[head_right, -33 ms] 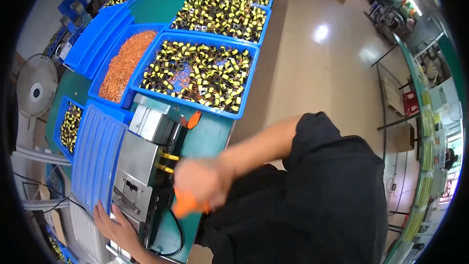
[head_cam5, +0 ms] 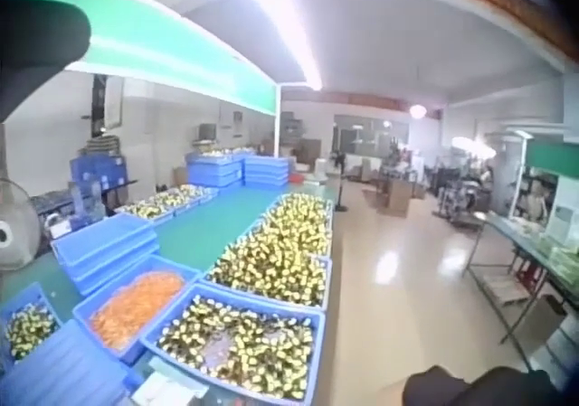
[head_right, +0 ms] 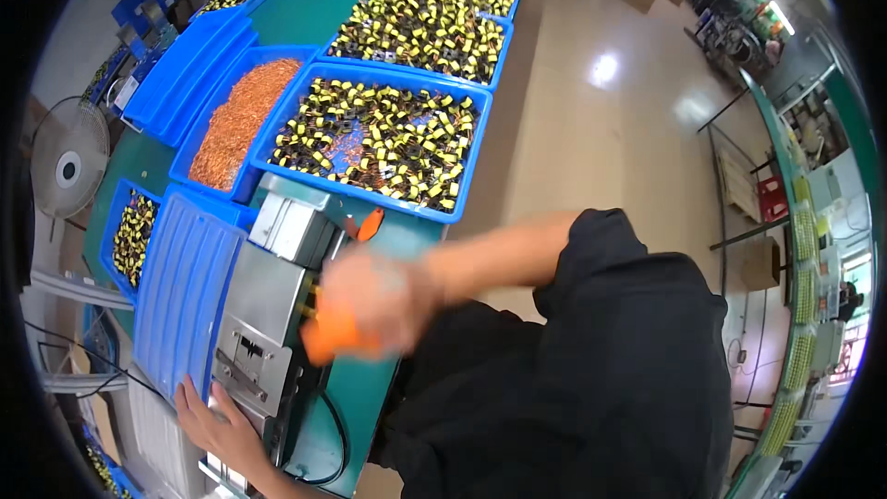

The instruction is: The person assembles small electronic components into housings using an assembly machine at a factory workstation.

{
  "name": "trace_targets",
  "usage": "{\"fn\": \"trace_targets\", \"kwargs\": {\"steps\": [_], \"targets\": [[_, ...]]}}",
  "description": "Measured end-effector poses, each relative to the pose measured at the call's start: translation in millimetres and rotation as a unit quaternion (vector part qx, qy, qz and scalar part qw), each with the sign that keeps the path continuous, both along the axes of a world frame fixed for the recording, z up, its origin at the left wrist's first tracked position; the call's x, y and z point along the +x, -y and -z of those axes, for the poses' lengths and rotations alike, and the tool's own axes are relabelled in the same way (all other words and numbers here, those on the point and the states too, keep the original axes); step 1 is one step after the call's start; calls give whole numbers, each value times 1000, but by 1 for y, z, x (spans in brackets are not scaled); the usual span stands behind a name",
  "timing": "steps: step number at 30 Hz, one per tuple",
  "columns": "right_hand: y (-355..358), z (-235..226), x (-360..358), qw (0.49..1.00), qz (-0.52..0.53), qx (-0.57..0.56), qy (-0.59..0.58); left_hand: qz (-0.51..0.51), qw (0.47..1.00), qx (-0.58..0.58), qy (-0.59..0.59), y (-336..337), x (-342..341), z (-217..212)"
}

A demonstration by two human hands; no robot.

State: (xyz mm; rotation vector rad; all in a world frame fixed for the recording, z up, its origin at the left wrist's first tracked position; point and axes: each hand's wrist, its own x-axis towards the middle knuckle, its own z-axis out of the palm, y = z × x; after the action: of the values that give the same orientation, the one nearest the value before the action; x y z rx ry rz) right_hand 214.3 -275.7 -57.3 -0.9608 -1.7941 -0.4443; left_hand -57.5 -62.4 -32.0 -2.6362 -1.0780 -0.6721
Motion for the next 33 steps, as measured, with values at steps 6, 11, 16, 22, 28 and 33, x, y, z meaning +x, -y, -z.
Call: {"fn": "trace_targets", "kwargs": {"steps": [6,11,16,22,28,33], "targets": [[-53,-31,176,807,435,-309,-254,35,999,-2,21,3,1,2],[-66,14,236,634,569,-509,-122,34,999,-21,37,3,-1,1],[-59,30,205,662,576,-476,-58,24,999,-26,20,0,-2,5],[4,14,195,776,422,-450,-130,31,999,-15,30,-4,-5,7],[57,-8,175,633,514,-579,19,11,999,-28,28,-8,-12,7],[62,23,171,741,457,-493,17,8,997,-65,30,-3,-3,4]]}}
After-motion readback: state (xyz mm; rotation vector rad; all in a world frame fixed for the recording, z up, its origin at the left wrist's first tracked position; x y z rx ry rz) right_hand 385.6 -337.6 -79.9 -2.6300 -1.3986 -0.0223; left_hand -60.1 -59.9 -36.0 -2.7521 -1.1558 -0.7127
